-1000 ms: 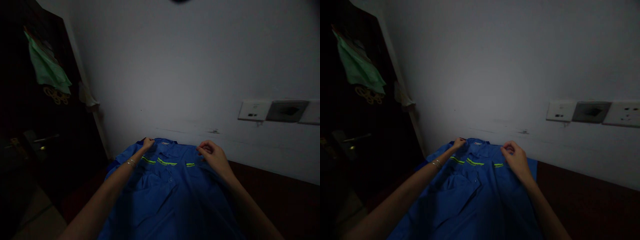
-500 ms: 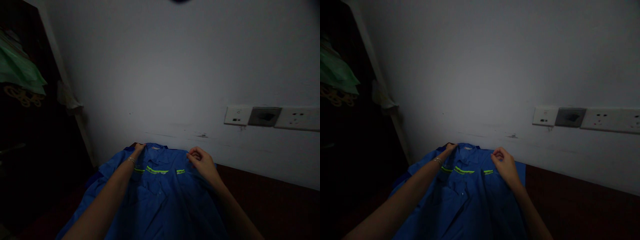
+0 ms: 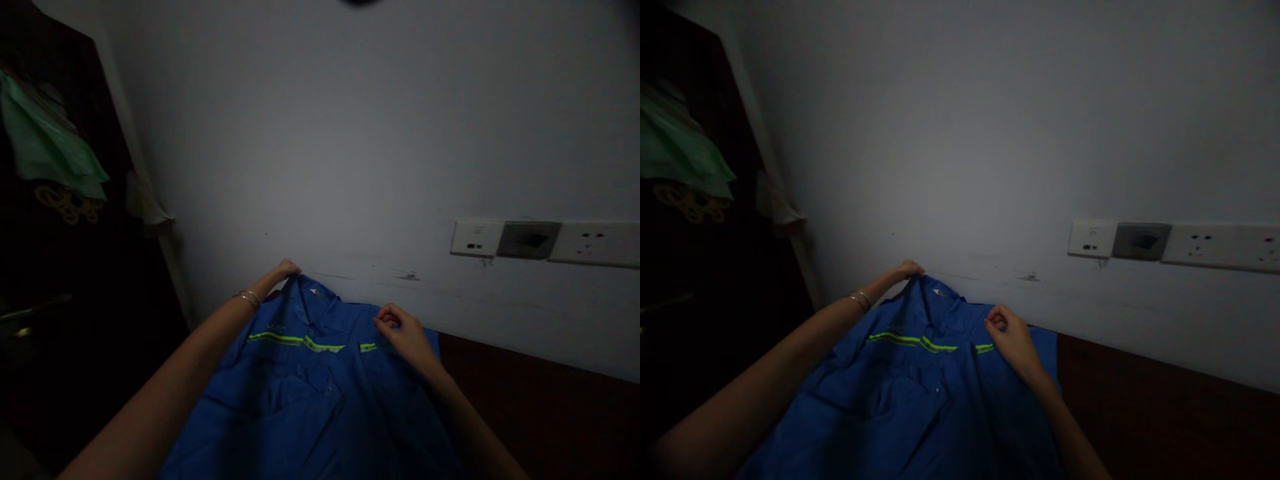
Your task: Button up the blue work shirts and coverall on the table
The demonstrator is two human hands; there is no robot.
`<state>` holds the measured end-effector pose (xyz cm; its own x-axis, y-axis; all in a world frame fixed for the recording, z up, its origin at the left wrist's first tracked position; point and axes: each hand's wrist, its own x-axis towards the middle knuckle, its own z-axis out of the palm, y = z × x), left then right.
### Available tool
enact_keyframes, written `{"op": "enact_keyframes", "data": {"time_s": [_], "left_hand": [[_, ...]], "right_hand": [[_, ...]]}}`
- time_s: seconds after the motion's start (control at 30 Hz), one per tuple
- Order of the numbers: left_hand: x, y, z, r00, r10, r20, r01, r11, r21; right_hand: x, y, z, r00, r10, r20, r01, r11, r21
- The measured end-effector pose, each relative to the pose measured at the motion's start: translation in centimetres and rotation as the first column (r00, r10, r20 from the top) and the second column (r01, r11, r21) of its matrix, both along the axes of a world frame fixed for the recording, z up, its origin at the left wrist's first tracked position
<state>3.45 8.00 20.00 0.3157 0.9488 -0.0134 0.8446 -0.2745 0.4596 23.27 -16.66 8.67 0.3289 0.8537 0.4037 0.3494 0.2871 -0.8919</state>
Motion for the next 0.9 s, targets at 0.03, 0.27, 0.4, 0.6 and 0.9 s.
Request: {"op": "enact_keyframes", "data": {"time_s": [0.03, 0.27, 0.4, 0.6, 0.9], "left_hand": [[0.1, -0.1, 1.3, 1.0, -0.002, -0.003, 0.002, 1.0, 0.02], [-0.9, -4.2, 10.6, 0.878, -0.257, -0.403, 0.403, 0.851, 0.336], [-1.8, -8.0, 14.4, 0.696, -0.16, -0.7, 0.628, 0.609, 0.485], [-2.9, -12.3, 18.6, 0.682, -0.083, -0.727, 0.667, 0.477, 0.572], [-4.6, -14.5, 21.1, 0.766, -0.041, -0.641, 0.591, 0.436, 0.679]], "right_hand": [[-0.3, 0.0, -0.1, 1.0, 0.008, 0.018, -0.008, 1.0, 0.005], [-2.5, 0.6, 1.6, 0.975, -0.118, 0.19, 0.093, 0.987, 0.133], [-3.0, 1.9, 6.0, 0.91, -0.126, 0.396, 0.015, 0.962, 0.272], [-3.3, 3.2, 14.6, 0.869, 0.06, 0.491, -0.145, 0.98, 0.137], [-3.2, 2.6, 19.4, 0.8, 0.532, 0.277, -0.491, 0.846, -0.208]]}}
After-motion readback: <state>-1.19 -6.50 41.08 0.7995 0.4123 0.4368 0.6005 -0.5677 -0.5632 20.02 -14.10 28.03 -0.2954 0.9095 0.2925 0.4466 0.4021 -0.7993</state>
